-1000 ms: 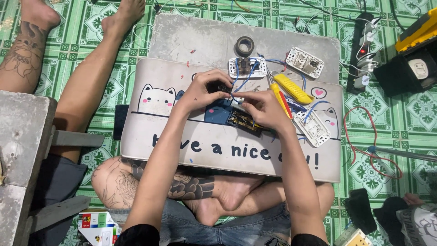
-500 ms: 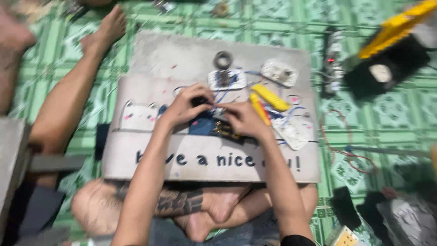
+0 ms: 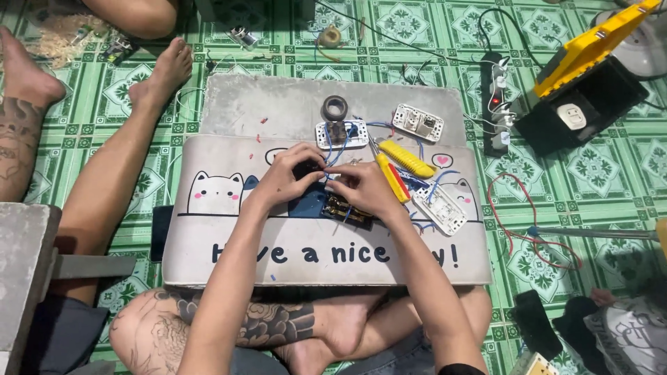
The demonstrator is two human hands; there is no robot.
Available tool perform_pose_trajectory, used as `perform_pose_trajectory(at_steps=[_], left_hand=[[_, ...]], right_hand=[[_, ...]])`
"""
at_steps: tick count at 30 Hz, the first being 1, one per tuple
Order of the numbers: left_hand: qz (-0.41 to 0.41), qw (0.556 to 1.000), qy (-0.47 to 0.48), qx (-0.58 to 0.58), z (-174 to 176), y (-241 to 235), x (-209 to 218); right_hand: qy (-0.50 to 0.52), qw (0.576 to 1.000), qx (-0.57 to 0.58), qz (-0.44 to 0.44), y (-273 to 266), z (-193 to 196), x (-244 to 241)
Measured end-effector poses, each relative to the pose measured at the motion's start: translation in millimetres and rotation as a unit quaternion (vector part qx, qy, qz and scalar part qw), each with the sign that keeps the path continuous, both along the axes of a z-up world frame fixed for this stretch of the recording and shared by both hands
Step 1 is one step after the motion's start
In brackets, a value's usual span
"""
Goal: The person sits on the floor and connects blue wires to a white electrical socket and a black switch using a screwdriver and a yellow wire stripper. They strip wire ends, insert them into terminals, and tighten screws to secure the connections.
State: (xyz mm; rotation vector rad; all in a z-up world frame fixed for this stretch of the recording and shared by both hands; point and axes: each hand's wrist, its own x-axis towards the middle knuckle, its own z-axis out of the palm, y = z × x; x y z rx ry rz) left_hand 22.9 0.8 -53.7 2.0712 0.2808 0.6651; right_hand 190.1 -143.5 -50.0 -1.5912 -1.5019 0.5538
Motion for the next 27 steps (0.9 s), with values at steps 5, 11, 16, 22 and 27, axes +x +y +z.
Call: perform_pose_trajectory(at_steps=[5, 11, 16, 22, 27], left_hand=[[0.002, 1.0, 0.005, -0.001, 4.3, -2.0, 0.4], [-0.018, 0.999, -0.037, 0.028, -11.0, 2.0, 2.8], [-0.006, 0.997, -0.069, 0.038, -15.6, -1.7, 4.2], [-0.019, 0.991, -0.03, 0.131, -21.7, -1.7, 8.4], [0.02, 0.981, 0.028, 0.193, -24.1, -8.0, 10.1]], right_hand=[[-0.005, 1.0, -0.007, -0.017, 2.3, 0.8, -1.2], [0.018, 0.999, -0.023, -0.012, 5.0, -5.0, -0.9], [0.2, 0.972, -0.111, -0.043, 0.6, 17.0, -4.9], [0.248, 0.953, -0.158, -0.071, 2.1, 22.1, -4.4], [-0.088, 0.992, -0.034, -0.083, -1.0, -3.7, 3.3]])
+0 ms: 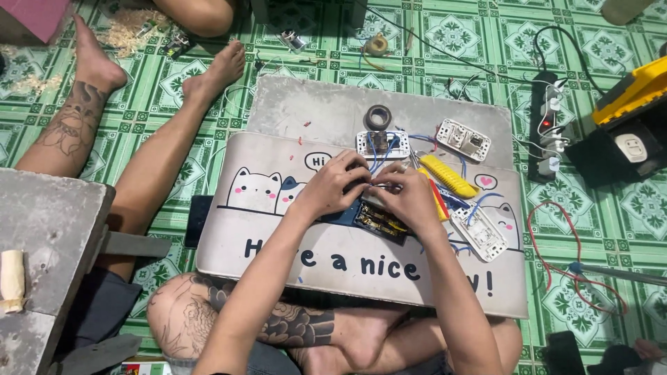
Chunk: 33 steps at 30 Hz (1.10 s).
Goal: The person sits on the floor and connects blue wires to a white electrical socket and a black switch using a screwdriver and a yellow wire stripper. They strip wire ends, insert them into terminals, and tighten screws to secure the connections.
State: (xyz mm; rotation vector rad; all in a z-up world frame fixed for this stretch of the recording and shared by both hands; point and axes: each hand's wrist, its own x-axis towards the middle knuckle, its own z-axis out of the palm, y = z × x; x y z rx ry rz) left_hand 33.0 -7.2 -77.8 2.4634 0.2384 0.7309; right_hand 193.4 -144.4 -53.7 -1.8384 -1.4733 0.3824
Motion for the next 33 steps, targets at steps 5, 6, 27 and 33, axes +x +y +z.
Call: perform_pose_trajectory(at_steps=[5, 6, 27, 33], left_hand=[[0.004, 1.0, -0.014, -0.009, -1.5, 2.0, 0.4], [-0.004, 1.0, -0.023, -0.02, -0.1, 2.6, -0.3], [0.033, 0.999, -0.028, 0.01, -16.9, 3.3, -0.8], [-0.004, 0.997, -0.059, -0.042, -3.0, 1.0, -0.1]], right_hand=[[-0.178, 0.982, 0.061, 0.017, 0.3, -3.4, -3.6], [-0.21, 0.974, 0.085, 0.027, 1.5, 4.1, -9.3], [-0.051, 0.994, 0.09, 0.046, -3.2, -4.3, 0.9], [-0.055, 0.993, 0.091, 0.042, -3.8, -3.6, 4.4]])
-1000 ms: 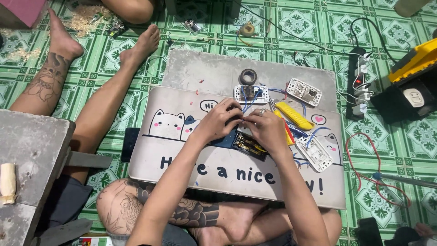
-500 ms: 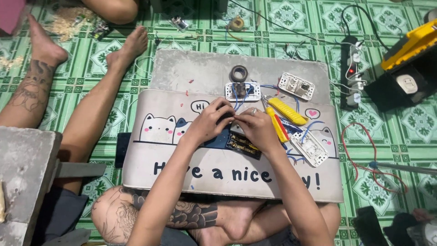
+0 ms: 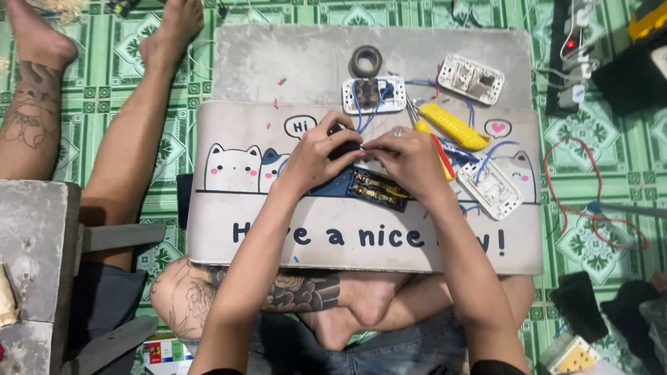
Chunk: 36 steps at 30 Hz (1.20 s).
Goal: The person sits on the floor and connects blue wires to a white electrical socket and a black switch using a screwdriver and a yellow wire stripper. They strip wire ends, insert them into terminals, and tighten screws to secure the connections.
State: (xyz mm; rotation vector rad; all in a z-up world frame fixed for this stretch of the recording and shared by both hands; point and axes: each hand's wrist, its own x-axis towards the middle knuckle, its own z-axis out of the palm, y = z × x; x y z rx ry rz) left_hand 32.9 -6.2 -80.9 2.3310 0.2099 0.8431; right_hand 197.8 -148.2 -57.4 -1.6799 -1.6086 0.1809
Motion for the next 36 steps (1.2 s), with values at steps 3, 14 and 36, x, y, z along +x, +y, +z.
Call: perform_pose_trajectory(at_steps=[3, 14, 36], left_hand=[[-0.012, 1.0, 0.011, 0.027, 3.3, -2.0, 1.6], [0.011, 0.995, 0.017, 0.095, 6.9, -6.2, 2.3], [0.038, 0.981, 0.014, 0.187, -34.3, 1.5, 9.4]], right_hand=[[0.006, 0.999, -0.044, 0.014, -0.1, 12.6, -0.5], [0.064, 0.994, -0.081, 0.033, -2.6, 19.6, 2.2], [-0.12, 0.971, -0.024, -0.208, -109.8, 29.3, 28.5]])
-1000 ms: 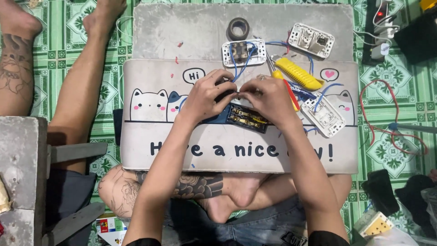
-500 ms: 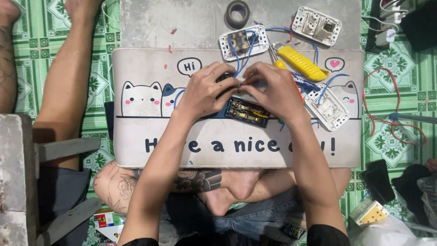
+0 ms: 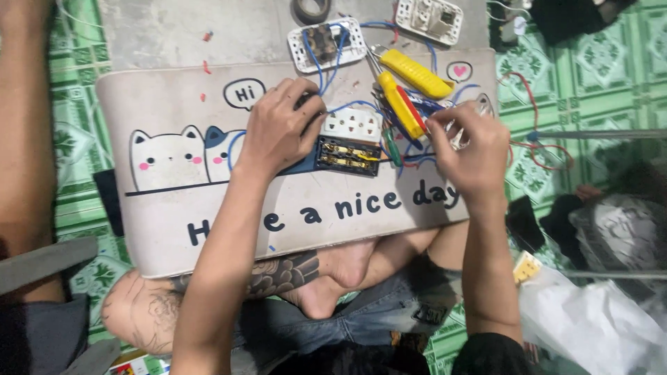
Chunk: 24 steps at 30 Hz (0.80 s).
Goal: The person sits on the floor and connects blue wires to a white electrical socket and a black switch using a screwdriver and a yellow wire stripper. They strip wire ends, insert them into terminals, and tighten screws to secure the connections.
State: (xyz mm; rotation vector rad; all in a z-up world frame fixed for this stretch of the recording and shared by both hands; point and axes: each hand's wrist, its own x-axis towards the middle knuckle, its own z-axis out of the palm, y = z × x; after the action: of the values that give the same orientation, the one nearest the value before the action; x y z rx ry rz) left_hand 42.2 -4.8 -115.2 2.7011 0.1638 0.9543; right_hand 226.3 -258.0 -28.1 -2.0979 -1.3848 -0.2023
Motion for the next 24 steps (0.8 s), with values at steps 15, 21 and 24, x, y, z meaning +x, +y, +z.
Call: perform_pose_trajectory(at_steps=[15, 21, 24], left_hand=[[0.015, 1.0, -0.026, 0.004, -25.0, 1.2, 9.0], [0.007, 0.999, -0.029, -0.033, -16.8, -4.0, 10.6], [0.003, 0.999, -0.017, -0.04, -1.4, -5.2, 4.9]], right_hand=[[-0.052, 0.989, -0.071, -0.121, 0.1, -30.1, -75.8], [0.131, 0.983, 0.095, -0.084, -3.5, 32.4, -56.8], [0.189, 0.967, 0.169, 0.041, 30.8, 45.7, -45.7]])
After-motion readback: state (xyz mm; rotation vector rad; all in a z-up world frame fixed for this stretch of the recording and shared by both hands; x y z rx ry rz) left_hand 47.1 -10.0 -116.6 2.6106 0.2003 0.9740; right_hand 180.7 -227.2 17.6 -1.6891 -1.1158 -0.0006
